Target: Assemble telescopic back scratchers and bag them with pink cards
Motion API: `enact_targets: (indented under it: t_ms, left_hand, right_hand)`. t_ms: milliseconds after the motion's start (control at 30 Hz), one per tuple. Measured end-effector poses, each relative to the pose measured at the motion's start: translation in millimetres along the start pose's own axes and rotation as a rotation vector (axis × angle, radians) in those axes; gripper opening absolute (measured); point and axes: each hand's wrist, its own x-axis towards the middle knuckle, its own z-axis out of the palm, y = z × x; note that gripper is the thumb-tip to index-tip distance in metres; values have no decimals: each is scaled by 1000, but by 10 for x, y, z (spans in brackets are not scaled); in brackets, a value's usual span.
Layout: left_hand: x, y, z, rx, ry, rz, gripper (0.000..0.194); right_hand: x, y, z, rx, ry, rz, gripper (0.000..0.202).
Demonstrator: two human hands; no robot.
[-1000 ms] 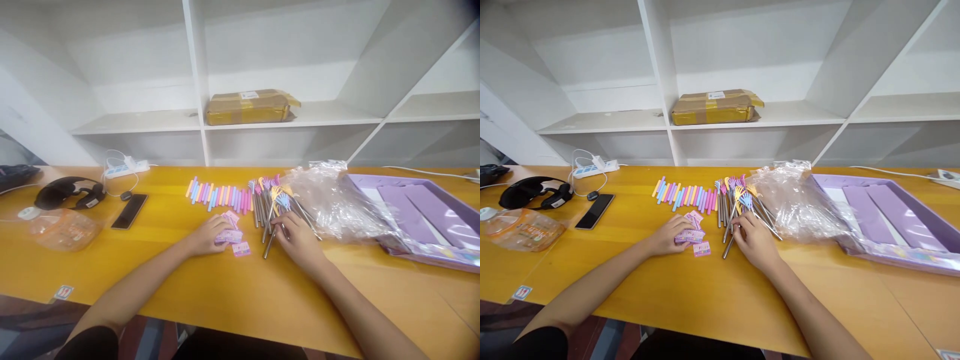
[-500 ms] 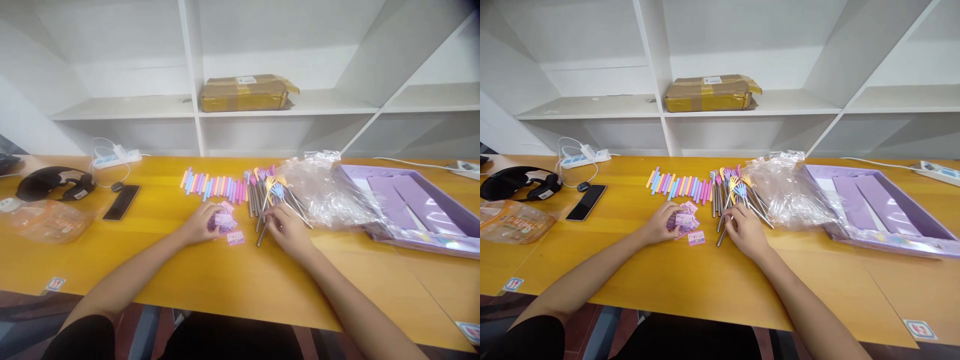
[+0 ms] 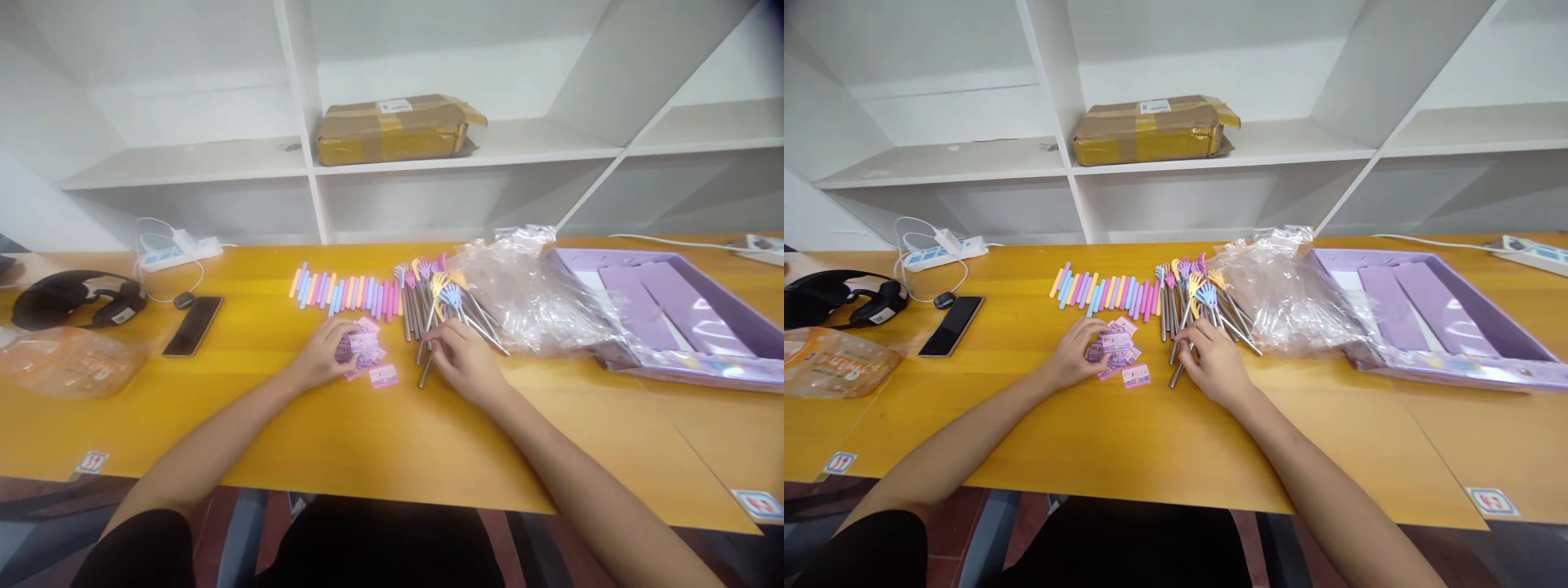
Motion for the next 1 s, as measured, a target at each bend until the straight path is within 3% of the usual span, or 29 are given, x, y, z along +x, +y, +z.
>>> enact_targets:
  t_ms: [367,600,767,867,1000]
  left_hand:
    - [-10,-1,3,-11,0,-7,50]
    - [-9,-31,16,-27,1,65,44]
    - [-23,-48,33,-27,7,102,20]
    - [-25,-46,39,-9,2,94,10]
    - [-10,-38,38,-1,-3,85,11]
  right_hand:
    - [-1,-8,-1,0,-27,8,17]
    - [12,4,-21,-20,-23,12,19]
    - [38,36,-37,-47,-19,8,20]
    - [77,192,-164,-144,65,28,19]
    - [96,545,-473,-418,330,226,20]
